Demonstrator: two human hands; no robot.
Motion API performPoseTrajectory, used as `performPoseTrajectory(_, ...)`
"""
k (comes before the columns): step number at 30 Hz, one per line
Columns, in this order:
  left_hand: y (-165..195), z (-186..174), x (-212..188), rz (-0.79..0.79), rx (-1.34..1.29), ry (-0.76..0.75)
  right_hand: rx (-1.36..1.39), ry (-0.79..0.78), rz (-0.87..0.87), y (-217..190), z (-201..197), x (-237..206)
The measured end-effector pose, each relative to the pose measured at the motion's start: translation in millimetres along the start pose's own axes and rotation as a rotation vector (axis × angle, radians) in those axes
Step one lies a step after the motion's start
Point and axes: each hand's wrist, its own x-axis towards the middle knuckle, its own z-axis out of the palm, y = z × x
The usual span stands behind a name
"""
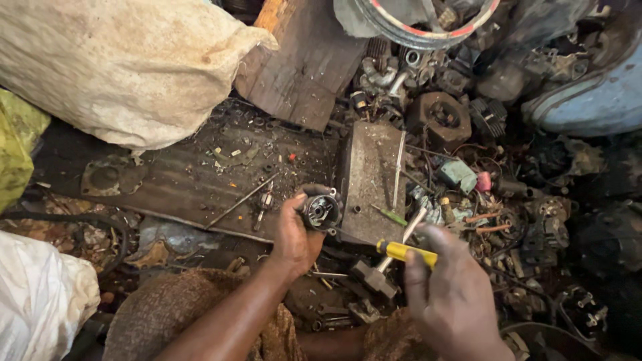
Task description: The person is repairing a small mechanical part, likely a carburetor, using a hammer and a screwdriver. They repeatedly strike the part on a metal block to dislodge components and use the screwdriver to pry out internal pieces.
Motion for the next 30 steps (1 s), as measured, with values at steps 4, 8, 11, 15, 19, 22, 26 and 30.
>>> performPoseTrajectory(4,-0.3,-1.7,1.7,-0.003,0.004,-0.005,0.091,-0.118,0.096,-4.6,-7.4,0.8)
performPoseTrajectory(8,2.9,0.2,0.3,-0.020,0.031,0.015,-0.076,-0.223,0.233,-2.3,-5.2,2.8)
performPoseTrajectory(11,5.7,3.7,-0.8,-0.014,0.046,0.038,0.102,-0.056,-0.051,-2.6,-4.0,1.2)
performPoseTrajectory(15,7.5,7.7,-1.4,-0.021,0.056,0.016,0.210,-0.072,0.001,-6.9,-4.2,0.2)
performPoseTrajectory(19,9.6,9.1,-1.1,0.007,0.063,0.025,0.065,-0.223,0.512,-6.3,-1.4,8.9)
performPoseTrajectory(22,11.1,9.1,-1.0,0.000,0.130,0.059,0.093,-0.004,-0.065,-6.6,-3.0,10.7)
performPoseTrajectory(26,10.3,9.3,-1.1,-0.019,0.124,0.046,0.065,-0.158,0.133,-10.3,-7.7,9.4)
performPoseTrajectory(30,8.0,7.3,-0.8,-0.014,0.067,0.028,-0.031,-0.345,0.500,-12.2,-4.6,15.5)
